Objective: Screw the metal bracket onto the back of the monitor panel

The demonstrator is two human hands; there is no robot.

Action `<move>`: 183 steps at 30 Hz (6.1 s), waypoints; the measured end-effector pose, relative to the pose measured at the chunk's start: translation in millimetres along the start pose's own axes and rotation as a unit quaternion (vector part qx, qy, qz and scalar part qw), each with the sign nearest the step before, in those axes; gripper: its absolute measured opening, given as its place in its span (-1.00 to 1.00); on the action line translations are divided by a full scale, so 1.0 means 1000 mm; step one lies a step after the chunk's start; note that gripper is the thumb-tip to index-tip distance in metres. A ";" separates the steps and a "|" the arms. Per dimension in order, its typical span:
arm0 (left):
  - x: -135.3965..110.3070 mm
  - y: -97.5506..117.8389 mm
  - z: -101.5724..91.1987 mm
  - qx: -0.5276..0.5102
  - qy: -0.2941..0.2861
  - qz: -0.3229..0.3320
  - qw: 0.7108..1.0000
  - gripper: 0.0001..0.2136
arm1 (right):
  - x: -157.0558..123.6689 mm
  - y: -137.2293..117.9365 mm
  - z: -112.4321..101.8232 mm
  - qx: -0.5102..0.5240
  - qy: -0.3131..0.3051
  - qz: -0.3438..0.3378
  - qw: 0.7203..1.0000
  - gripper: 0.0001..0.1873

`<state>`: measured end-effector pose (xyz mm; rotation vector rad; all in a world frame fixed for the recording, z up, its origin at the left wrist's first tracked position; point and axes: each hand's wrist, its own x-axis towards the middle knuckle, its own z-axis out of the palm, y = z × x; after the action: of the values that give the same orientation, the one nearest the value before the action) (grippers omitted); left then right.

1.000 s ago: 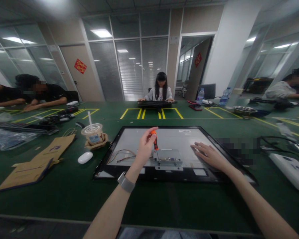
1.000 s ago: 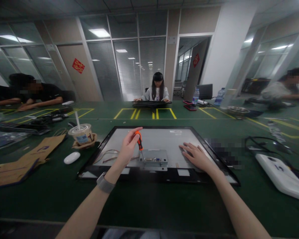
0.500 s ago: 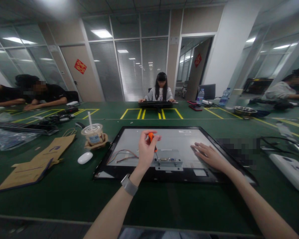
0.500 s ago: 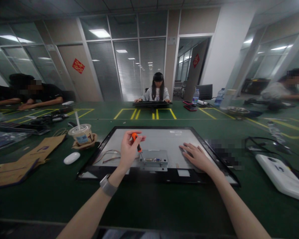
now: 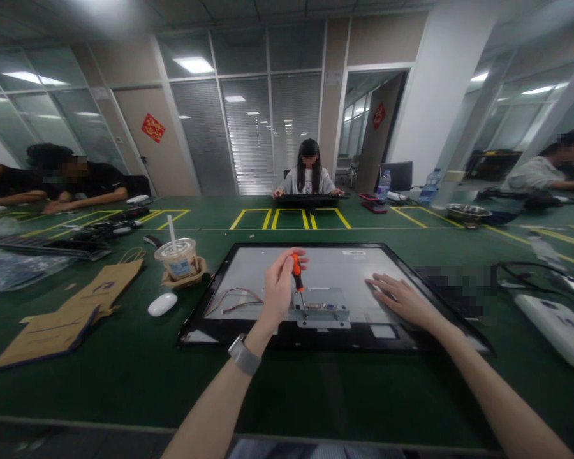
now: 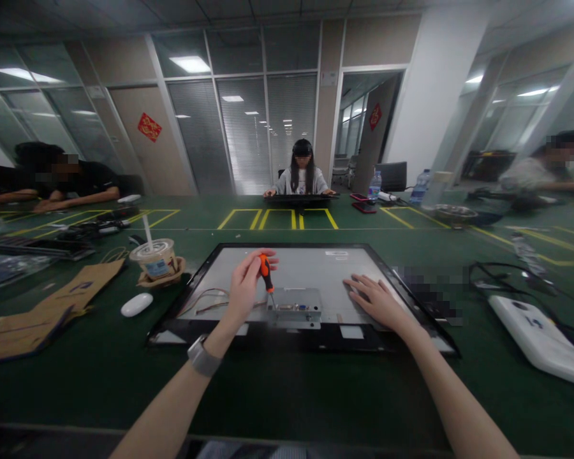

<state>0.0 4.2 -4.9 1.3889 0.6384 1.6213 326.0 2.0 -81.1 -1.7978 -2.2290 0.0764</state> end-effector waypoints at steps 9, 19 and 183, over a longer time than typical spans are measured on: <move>0.007 -0.001 -0.006 0.062 0.017 -0.020 0.998 -0.87 | 0.000 0.002 0.001 -0.002 0.000 0.001 1.000 -0.41; 0.005 -0.001 -0.006 0.007 -0.057 -0.029 0.998 -0.76 | 0.000 0.002 0.002 0.000 0.002 -0.002 1.000 -0.42; -0.014 0.007 0.007 0.217 -0.017 0.104 0.970 -0.77 | 0.044 -0.012 0.018 -0.133 -0.014 0.067 0.989 -0.38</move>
<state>3.9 -12.9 -4.4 1.8486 0.8906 1.6779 301.6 43.6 -87.4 -2.0938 -2.2221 -0.1790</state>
